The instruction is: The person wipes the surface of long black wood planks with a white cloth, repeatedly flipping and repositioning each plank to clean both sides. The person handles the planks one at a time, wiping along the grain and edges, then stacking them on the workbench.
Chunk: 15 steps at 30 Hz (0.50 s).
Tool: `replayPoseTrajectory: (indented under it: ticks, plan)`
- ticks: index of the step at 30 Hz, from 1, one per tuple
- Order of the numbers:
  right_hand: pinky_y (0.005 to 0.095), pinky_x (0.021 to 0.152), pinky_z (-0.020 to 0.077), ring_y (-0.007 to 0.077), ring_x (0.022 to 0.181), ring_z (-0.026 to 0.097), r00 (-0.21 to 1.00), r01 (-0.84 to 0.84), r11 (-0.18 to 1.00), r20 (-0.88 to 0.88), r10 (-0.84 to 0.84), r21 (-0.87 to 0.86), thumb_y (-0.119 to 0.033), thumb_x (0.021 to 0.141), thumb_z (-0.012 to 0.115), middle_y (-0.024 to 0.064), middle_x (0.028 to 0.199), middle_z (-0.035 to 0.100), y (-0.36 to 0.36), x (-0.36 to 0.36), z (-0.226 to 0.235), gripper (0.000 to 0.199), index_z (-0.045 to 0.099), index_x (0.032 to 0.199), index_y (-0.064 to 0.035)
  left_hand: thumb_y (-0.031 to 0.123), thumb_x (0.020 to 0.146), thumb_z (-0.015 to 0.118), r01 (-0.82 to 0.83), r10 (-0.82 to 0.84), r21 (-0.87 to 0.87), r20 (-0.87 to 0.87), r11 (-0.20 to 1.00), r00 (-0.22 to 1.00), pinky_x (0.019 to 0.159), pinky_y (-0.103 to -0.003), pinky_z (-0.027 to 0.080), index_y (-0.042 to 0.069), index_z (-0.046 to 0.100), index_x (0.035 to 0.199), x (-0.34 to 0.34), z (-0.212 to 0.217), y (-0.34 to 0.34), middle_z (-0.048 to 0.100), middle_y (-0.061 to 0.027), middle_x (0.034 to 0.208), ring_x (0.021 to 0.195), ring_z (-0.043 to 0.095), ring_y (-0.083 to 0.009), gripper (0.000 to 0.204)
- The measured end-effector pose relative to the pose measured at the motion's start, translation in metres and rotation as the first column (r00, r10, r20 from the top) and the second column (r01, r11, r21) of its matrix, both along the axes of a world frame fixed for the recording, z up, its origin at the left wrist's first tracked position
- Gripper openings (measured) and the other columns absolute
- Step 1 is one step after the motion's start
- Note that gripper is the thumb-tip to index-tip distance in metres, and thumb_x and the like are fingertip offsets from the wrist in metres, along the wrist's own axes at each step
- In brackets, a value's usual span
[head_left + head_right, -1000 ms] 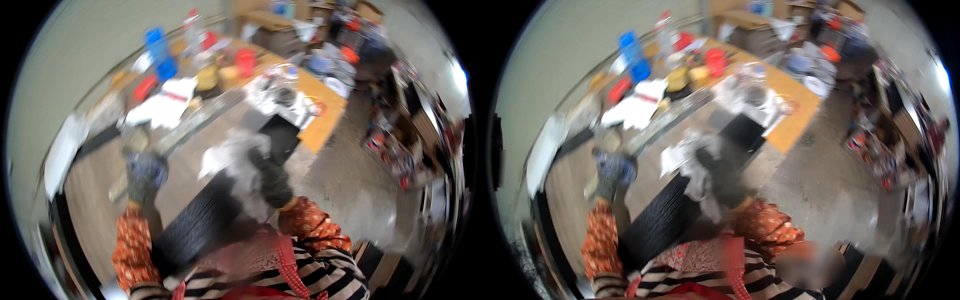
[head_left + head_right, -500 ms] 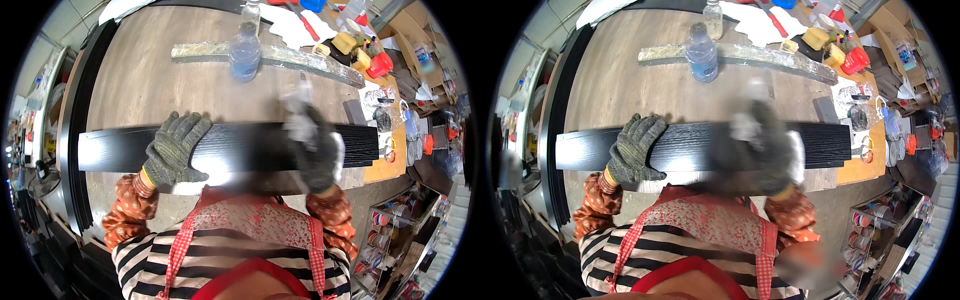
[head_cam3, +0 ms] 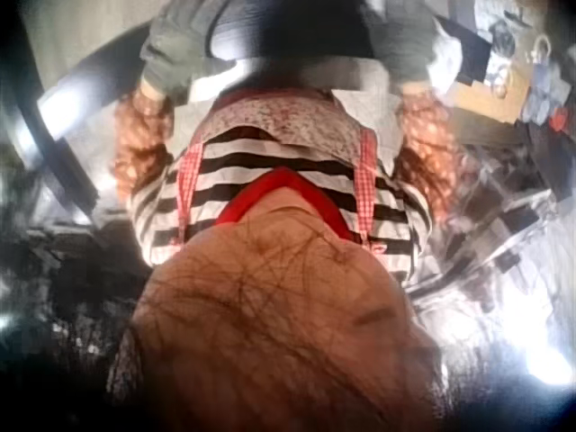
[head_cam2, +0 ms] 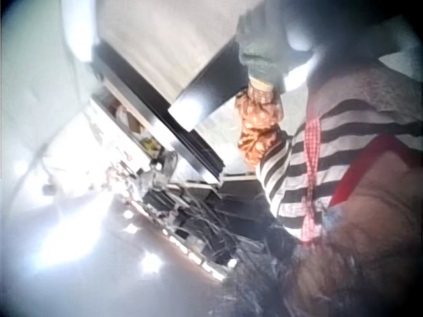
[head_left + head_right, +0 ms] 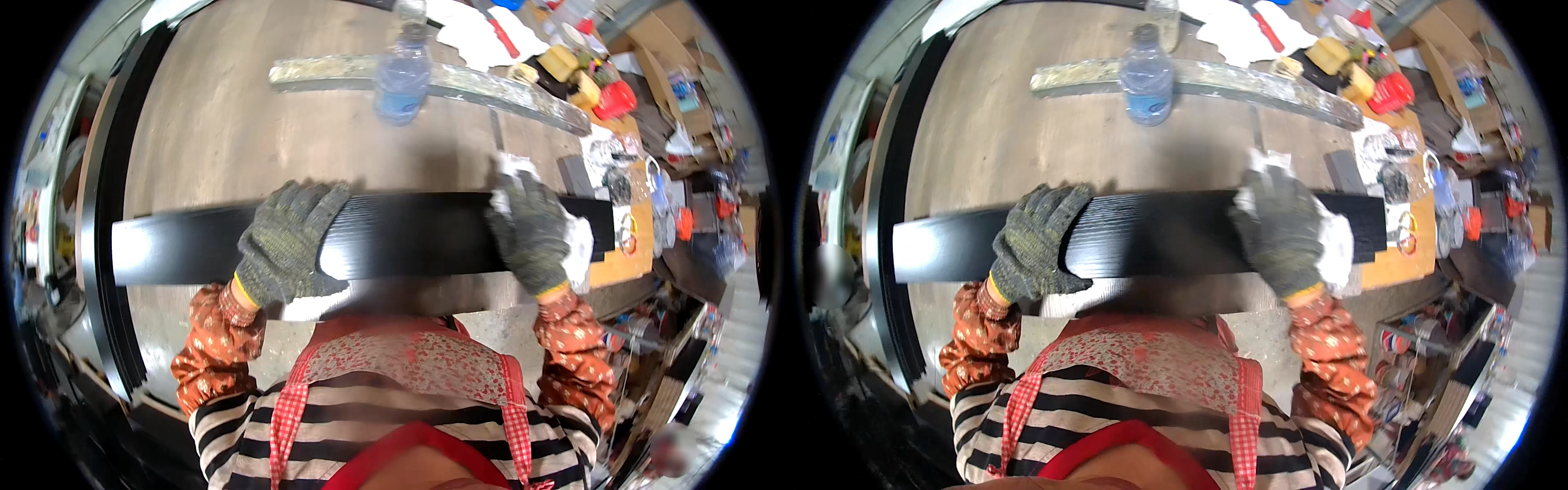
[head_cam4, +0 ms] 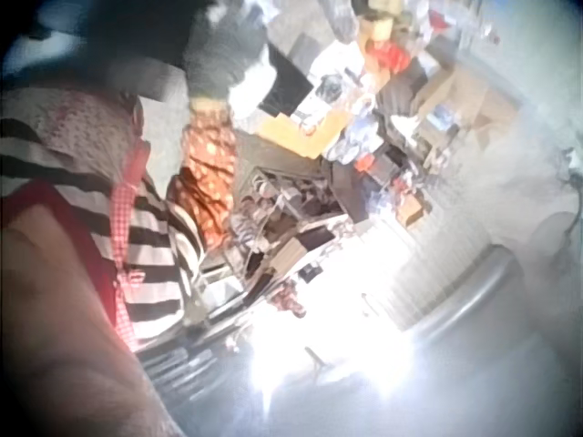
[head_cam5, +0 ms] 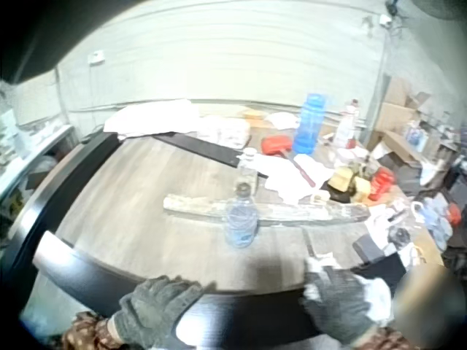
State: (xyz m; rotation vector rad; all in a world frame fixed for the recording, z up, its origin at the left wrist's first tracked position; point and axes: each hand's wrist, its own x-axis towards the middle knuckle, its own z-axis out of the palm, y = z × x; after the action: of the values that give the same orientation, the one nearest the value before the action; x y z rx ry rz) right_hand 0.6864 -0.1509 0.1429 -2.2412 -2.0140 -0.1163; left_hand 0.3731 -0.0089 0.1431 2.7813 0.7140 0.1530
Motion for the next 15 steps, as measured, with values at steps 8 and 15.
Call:
replayPoseTrajectory:
  ticks: [8,15]
  plan:
    - [0.0548,0.111,0.0333,0.0382,0.131,0.047,0.714,-0.381,0.881,-0.515,0.473,0.280,-0.033,0.088,0.056,0.0172,0.138,0.054,0.035,-0.092,-0.033,0.050,0.059,0.128,-0.0020,0.051,0.046,0.088,0.056,-0.062,0.068,0.088,0.996,0.994,0.109,-0.054,0.035,0.006,0.040,0.147,-0.002,-0.007,0.003,0.052,-0.0223,0.135,0.123,0.049,-0.0430,0.120]
    - [0.0452,0.103,0.0429,0.0369,0.118,0.056,0.903,0.421,0.890,0.013,-0.430,0.173,-0.030,0.099,0.052,0.0190,0.125,0.061,-0.072,0.119,-0.015,0.033,0.062,0.122,-0.0079,0.053,0.053,0.084,0.079,-0.083,0.048,0.078,0.996,0.994,0.108,-0.057,0.033,0.010,0.041,0.146,-0.003,-0.008,0.000,0.050,-0.0192,0.135,0.127,0.046,-0.0419,0.112]
